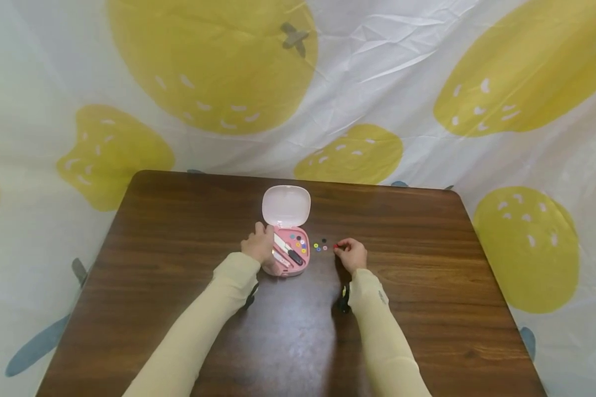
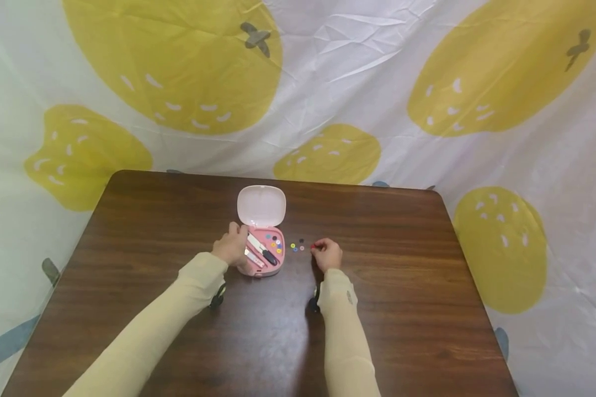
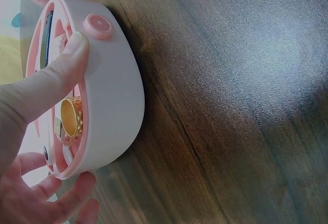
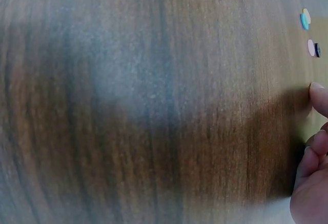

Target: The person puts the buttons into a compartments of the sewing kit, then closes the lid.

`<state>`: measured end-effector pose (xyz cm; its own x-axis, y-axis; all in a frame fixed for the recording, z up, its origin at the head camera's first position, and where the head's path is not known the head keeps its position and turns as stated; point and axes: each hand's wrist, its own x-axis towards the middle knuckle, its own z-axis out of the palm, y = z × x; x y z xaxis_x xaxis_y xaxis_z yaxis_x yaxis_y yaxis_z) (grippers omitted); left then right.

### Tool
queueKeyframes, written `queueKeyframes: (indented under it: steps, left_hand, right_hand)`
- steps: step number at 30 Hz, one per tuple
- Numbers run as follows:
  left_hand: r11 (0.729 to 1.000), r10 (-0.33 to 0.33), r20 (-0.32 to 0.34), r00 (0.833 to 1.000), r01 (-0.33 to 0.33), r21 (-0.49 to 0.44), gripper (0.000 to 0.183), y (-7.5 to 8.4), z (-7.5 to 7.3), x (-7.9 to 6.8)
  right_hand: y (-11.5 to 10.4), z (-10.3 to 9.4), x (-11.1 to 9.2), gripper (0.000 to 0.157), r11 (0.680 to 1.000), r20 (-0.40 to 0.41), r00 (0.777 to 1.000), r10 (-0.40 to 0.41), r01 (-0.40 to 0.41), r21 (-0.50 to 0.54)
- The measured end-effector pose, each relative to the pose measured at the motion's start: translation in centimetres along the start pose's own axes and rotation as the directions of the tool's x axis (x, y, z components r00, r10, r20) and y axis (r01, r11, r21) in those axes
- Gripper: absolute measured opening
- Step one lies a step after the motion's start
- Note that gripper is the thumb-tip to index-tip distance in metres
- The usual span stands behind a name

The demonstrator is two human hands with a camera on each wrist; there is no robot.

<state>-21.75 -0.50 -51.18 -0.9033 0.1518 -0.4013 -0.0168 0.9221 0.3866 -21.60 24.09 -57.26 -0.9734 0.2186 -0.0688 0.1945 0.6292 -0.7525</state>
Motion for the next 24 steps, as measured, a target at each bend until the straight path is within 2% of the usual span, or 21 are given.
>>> queueKeyframes:
  steps: [11,18,24]
  left_hand:
    - [1.000,0.000,-0.004,1.000,0.000,0.015,0.110,0.04,-0.01,0.05]
    - [1.000,-0.001,-0.006,1.000,0.001,0.011,0.110,-0.01,0.14,0.06]
    - [1.000,-0.001,-0.013,1.000,0.001,0.005,0.110,0.02,0.07,0.02]
  right_hand:
    - [-0.27,0.10,-0.08,0.016,1.000,-0.026,1.000,0.011,-0.011,0.021]
    - [-0.39,0.38,-0.35,0.012,1.000,-0.067,0.998,0.008,-0.008,-0.008]
    - [-0.44,0.54,-0.39,0.011,1.000,-0.071,0.997,0.017,-0.019,-0.023]
